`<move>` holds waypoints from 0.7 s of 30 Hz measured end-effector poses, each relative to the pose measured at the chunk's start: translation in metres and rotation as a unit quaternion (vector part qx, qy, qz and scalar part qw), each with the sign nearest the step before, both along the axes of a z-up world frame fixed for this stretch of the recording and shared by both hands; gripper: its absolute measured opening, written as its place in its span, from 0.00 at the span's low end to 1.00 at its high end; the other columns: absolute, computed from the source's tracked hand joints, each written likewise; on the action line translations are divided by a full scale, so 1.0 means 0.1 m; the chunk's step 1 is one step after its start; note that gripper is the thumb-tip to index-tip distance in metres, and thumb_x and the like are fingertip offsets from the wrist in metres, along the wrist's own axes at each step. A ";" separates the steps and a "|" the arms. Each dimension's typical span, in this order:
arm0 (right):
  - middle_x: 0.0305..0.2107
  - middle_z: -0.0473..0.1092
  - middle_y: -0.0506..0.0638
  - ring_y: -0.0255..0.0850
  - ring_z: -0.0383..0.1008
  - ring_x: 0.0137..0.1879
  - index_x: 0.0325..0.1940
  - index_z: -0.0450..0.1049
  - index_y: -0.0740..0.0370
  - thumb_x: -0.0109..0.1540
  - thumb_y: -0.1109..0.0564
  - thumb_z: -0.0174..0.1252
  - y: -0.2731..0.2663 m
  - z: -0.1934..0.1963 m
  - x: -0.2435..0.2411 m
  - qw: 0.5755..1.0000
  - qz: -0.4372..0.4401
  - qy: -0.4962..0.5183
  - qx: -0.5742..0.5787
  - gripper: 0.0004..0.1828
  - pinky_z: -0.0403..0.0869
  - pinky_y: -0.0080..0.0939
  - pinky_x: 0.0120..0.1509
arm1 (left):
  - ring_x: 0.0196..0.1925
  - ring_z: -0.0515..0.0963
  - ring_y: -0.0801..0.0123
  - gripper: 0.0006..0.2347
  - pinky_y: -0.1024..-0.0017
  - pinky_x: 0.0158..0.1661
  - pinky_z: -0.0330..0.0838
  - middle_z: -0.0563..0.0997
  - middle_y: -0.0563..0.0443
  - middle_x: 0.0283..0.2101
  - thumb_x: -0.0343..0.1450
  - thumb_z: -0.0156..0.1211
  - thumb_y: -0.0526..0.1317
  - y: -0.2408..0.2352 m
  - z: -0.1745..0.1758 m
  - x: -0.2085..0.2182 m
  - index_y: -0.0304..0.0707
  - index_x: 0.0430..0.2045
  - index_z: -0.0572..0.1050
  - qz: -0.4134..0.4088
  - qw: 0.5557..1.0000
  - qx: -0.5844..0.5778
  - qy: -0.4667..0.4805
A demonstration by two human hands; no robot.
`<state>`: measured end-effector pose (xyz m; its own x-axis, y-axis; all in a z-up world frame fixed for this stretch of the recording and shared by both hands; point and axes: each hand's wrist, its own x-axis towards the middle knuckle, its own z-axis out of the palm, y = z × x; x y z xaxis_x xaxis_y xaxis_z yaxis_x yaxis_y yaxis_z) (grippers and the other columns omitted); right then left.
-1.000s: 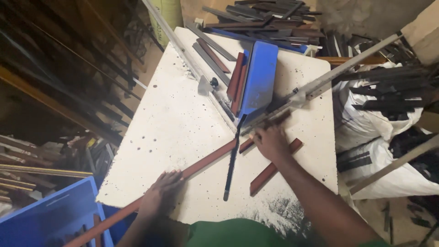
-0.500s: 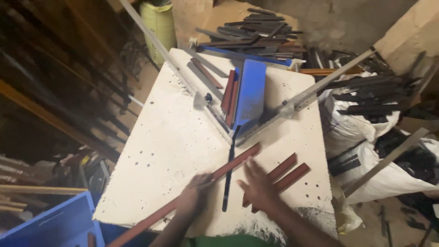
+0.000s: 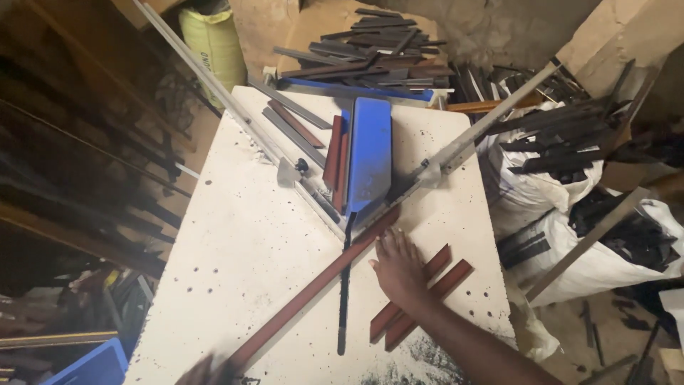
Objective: Cutting several pieces of wood molding using a miter cutter for picture frames.
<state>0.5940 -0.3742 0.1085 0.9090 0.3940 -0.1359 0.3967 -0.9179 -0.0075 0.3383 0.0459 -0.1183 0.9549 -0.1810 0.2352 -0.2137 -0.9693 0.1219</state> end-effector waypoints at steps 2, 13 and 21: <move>0.73 0.53 0.60 0.55 0.47 0.78 0.71 0.58 0.65 0.67 0.42 0.46 0.00 -0.02 -0.01 0.999 -0.002 -0.022 0.042 0.34 0.51 0.61 0.76 | 0.59 0.79 0.46 0.28 0.41 0.56 0.69 0.78 0.37 0.59 0.61 0.60 0.49 0.11 -0.05 -0.12 0.48 0.59 0.70 0.004 1.000 -0.022 -0.003; 0.68 0.59 0.66 0.57 0.57 0.74 0.68 0.63 0.72 0.69 0.44 0.46 -0.47 -0.48 0.59 0.996 0.045 -0.069 0.035 0.32 0.57 0.58 0.75 | 0.50 0.82 0.48 0.27 0.52 0.52 0.76 0.81 0.38 0.53 0.56 0.70 0.43 -0.10 0.65 0.18 0.40 0.52 0.79 -0.040 0.988 -0.148 0.009; 0.67 0.59 0.69 0.61 0.58 0.74 0.65 0.65 0.76 0.67 0.44 0.51 -0.74 -0.60 0.89 0.991 0.076 -0.099 0.053 0.34 0.57 0.62 0.74 | 0.49 0.82 0.47 0.26 0.55 0.50 0.77 0.80 0.33 0.53 0.54 0.68 0.36 -0.57 1.53 0.54 0.31 0.49 0.79 -0.082 0.974 -0.208 0.022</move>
<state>0.6831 -0.4485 0.0481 0.8431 0.5305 0.0880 0.5333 -0.8459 -0.0098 0.3919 -0.0116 0.0349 0.9319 -0.2305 0.2802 -0.3478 -0.7873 0.5092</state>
